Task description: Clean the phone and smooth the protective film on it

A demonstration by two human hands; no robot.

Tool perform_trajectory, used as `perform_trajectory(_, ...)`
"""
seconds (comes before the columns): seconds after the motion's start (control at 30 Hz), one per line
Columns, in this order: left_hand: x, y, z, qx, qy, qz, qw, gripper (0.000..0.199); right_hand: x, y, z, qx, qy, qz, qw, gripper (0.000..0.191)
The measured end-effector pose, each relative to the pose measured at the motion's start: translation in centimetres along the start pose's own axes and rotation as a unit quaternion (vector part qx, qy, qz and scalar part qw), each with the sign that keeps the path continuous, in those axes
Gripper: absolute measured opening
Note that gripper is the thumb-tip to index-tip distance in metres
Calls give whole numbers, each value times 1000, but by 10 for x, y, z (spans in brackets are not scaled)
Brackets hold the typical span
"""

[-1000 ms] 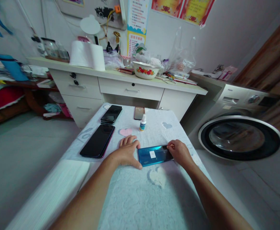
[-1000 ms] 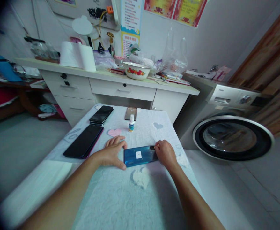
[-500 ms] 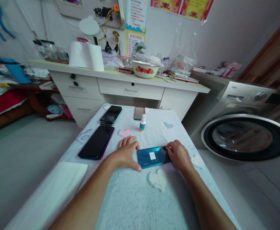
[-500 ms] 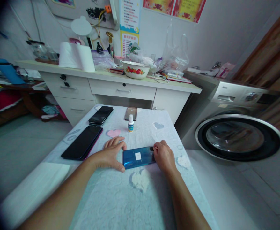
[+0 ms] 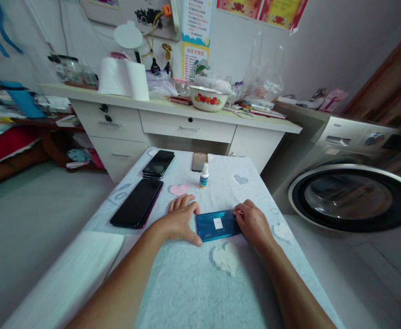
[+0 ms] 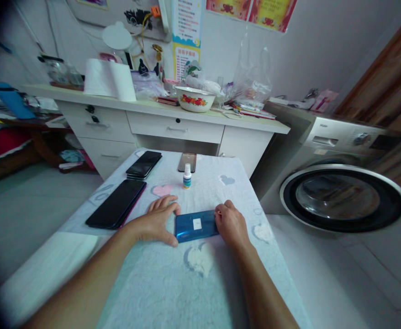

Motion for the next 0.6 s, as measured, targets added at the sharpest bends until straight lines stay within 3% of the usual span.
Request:
perform_trajectory(0.3, -3, 1, -2, -7, 10, 7, 1000, 74, -1, -6, -32, 34, -1, -33, 999, 15)
perform_trajectory(0.6, -4, 1, -4, -6, 5, 2, 1000, 74, 2, -8, -24, 23, -3, -34, 999, 16)
Point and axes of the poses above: each hand's wrist, its own y-axis away from the middle knuckle, its own x-axis out of the palm, z = x × y, the point moved 4 cm from there along -y, towards the middle knuckle
